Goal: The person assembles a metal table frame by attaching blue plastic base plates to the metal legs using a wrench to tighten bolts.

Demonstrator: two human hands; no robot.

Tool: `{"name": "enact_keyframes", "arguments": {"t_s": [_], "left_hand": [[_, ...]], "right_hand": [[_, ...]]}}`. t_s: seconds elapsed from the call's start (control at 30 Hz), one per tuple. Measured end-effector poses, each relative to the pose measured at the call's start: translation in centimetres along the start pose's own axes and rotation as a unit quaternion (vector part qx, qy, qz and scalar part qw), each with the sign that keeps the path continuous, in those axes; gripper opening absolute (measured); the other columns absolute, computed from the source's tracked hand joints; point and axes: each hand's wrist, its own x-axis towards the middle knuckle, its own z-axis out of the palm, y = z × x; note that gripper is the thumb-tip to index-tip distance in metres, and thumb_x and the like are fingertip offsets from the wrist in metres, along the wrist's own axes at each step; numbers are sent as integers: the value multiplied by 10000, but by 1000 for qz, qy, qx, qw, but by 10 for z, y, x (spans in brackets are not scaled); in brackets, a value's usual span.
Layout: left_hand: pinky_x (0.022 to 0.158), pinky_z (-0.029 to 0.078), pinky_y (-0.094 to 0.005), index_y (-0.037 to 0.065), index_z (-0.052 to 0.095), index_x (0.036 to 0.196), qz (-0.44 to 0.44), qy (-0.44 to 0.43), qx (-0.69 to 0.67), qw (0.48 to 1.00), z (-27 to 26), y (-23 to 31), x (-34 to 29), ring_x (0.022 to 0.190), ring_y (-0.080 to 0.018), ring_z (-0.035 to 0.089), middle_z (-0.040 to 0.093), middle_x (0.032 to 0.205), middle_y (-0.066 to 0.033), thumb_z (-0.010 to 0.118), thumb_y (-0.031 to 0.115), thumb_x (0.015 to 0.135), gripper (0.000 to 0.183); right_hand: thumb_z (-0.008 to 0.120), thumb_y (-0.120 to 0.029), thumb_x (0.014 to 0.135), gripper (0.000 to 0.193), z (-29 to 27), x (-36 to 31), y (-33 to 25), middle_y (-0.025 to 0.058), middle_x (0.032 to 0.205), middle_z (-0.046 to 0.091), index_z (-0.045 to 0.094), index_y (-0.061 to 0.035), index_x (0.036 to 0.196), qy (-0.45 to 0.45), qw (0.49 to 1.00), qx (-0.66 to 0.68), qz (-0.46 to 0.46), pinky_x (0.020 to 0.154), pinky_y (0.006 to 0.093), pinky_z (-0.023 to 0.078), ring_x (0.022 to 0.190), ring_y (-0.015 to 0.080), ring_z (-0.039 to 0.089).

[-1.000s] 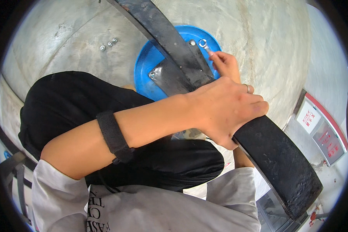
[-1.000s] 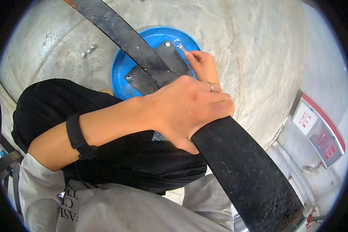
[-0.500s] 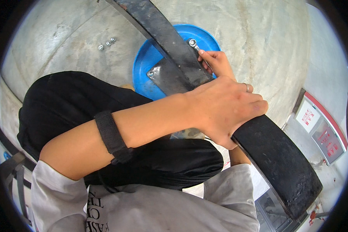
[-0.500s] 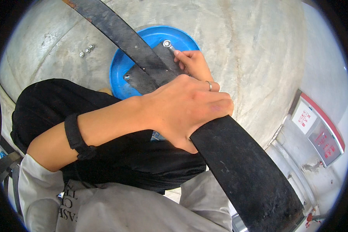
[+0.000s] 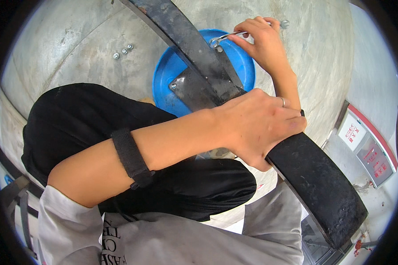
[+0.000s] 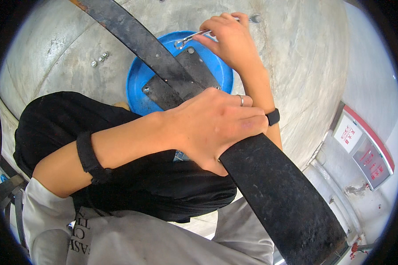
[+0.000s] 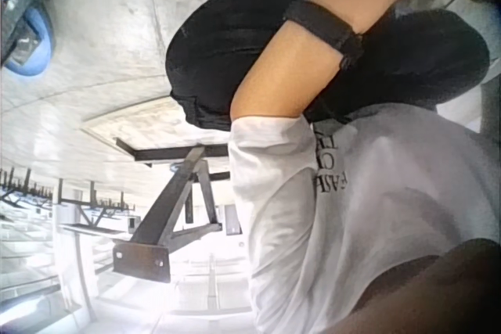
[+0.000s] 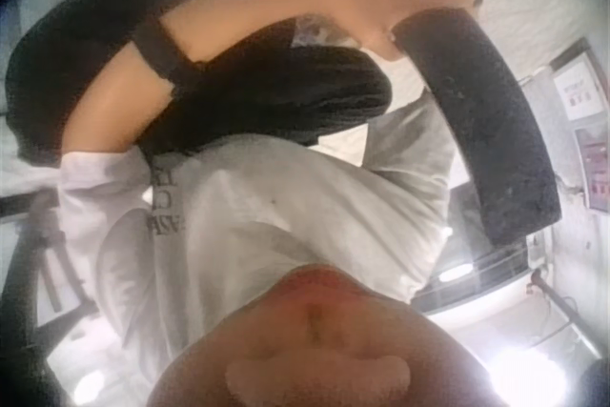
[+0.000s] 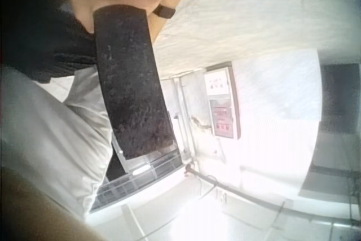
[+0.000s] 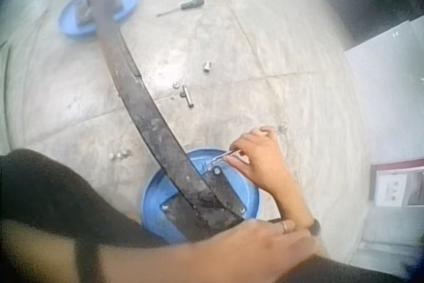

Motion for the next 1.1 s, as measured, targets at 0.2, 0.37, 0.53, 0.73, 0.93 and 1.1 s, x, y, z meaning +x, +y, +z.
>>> {"name": "enact_keyframes", "arguments": {"t_s": [0.2, 0.37, 0.53, 0.73, 0.93, 1.1], "left_hand": [[544, 463, -361, 53, 472, 917, -1, 10, -14, 1000, 2, -1, -4, 764, -237, 559, 532, 809, -64, 735, 298, 477, 569], [558, 452, -371, 63, 465, 947, 9, 10, -21, 1000, 5, -2, -2, 769, -245, 538, 511, 828, -61, 759, 282, 436, 629], [604, 441, -364, 39, 461, 932, 12, 5, -3, 1000, 5, -3, -3, 782, -250, 537, 517, 851, -63, 755, 281, 431, 629], [575, 443, -370, 53, 468, 935, -1, 0, 8, 1000, -1, -3, -4, 779, -239, 537, 519, 873, -52, 746, 290, 446, 610], [574, 478, -361, 31, 478, 888, 7, 19, -7, 1000, 6, -7, -4, 800, -237, 575, 560, 832, -70, 707, 305, 514, 518], [562, 480, -355, 30, 476, 900, -2, -18, -9, 1000, -1, 1, -3, 797, -235, 577, 559, 842, -68, 711, 312, 522, 527]], "right_hand": [[612, -231, 823, 198, 10, -29, -18, 12, 583, 536, 625, -41, 772, -12, 918, 208, 339, 550, 263, 376, 531, 90, 473], [579, -253, 855, 259, 47, -72, -29, -6, 568, 511, 632, -12, 778, -52, 803, 372, 462, 447, 219, 311, 500, 53, 404], [589, -261, 852, 273, 73, -78, -37, -42, 569, 486, 646, -2, 784, -24, 777, 396, 489, 459, 217, 288, 509, 39, 383], [601, -261, 838, 266, 64, -62, -26, 24, 546, 530, 651, -2, 799, -89, 782, 379, 487, 444, 252, 332, 467, 115, 458], [608, -195, 796, 139, 36, -39, 13, 75, 744, 594, 632, -72, 855, -75, 994, -40, 73, 797, 327, 369, 737, 218, 556], [644, -197, 753, 160, 12, -26, 7, 66, 798, 600, 614, -64, 836, -12, 998, 51, 47, 796, 333, 372, 759, 217, 561]]}}
